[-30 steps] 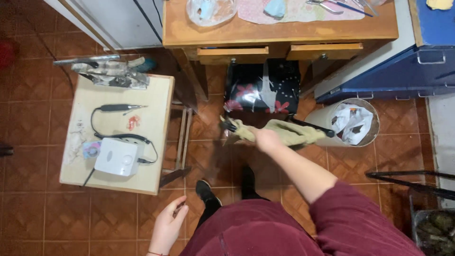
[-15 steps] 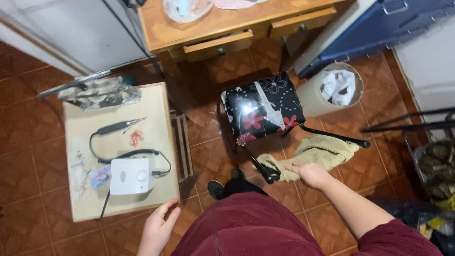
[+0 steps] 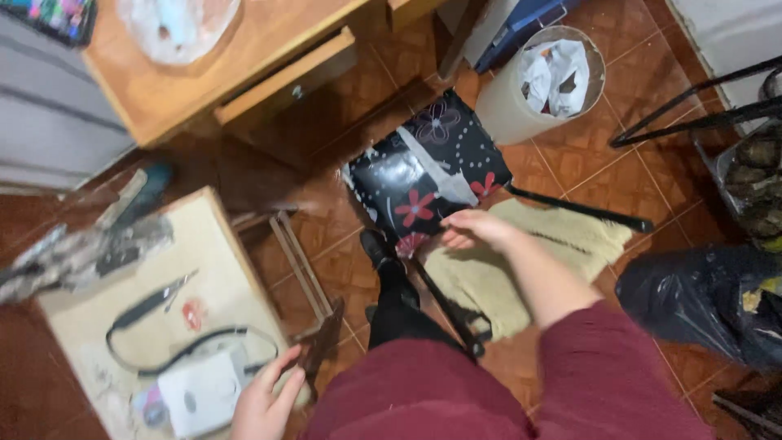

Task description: The person wipes their hands with a cloth and then sits at a cluttered workbench. They open a drawer to retrieve a small metal tool, then pick up a brown bottle and a white bottle. The person pours a white powder from the white bottle onto a paper sheet and adds a liquid from the brown bottle. Finally, they use the metal tool to mix the powder and liquid together on the paper.

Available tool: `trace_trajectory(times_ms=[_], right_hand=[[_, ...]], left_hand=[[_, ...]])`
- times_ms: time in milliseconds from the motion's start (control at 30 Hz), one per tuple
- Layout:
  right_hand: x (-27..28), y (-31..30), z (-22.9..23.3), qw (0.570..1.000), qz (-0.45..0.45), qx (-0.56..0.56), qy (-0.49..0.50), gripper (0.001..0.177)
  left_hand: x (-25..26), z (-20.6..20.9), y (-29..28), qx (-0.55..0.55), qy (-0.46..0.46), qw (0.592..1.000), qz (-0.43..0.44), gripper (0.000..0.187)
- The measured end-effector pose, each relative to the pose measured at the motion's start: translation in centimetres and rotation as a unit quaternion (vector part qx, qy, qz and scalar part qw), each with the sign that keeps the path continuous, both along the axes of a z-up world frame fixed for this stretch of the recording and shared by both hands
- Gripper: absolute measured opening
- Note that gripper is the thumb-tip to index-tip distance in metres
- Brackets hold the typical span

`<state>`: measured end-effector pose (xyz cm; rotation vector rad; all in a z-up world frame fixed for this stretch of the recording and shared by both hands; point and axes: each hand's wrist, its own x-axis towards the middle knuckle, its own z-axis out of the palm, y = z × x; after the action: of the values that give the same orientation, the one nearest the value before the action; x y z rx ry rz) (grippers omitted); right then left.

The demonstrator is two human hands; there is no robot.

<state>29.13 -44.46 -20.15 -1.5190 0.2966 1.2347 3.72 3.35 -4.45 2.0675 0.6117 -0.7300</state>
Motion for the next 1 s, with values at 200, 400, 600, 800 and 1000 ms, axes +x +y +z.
trace_trajectory(times_ms=[200, 400, 600, 800, 1000], right_hand=[[5.9, 3.1, -13.3, 0.955, -0.233, 0.142, 0.113, 0.059], [10.0, -6.2, -24.7, 0.790, -0.463, 0.402, 0.015, 0.056], [9.2, -11.1, -20.9, 0.517, -0.723, -0.255, -0.380, 0.038], [10.6, -4.1, -14.8, 0.790, -0.588, 0.149, -0.090, 0.050], [9.2, -2.2, -12.8, 0.579, -0.798, -0.043, -0.160, 0.065]], left_hand=[[2.8, -9.1, 2.0, -0.030, 0.050, 0.998, -0.008, 0.049], [7.6, -14.4, 1.0, -0.090, 0.123, 0.981, -0.117, 0.055], [12.9, -12.2, -1.9, -0.102, 0.219, 0.969, -0.042, 0.055], [11.9, -12.5, 0.1, -0.117, 0.095, 0.984, -0.093, 0.057], [9.2, -7.9, 1.8, -0.036, 0.030, 0.995, -0.091, 0.053]])
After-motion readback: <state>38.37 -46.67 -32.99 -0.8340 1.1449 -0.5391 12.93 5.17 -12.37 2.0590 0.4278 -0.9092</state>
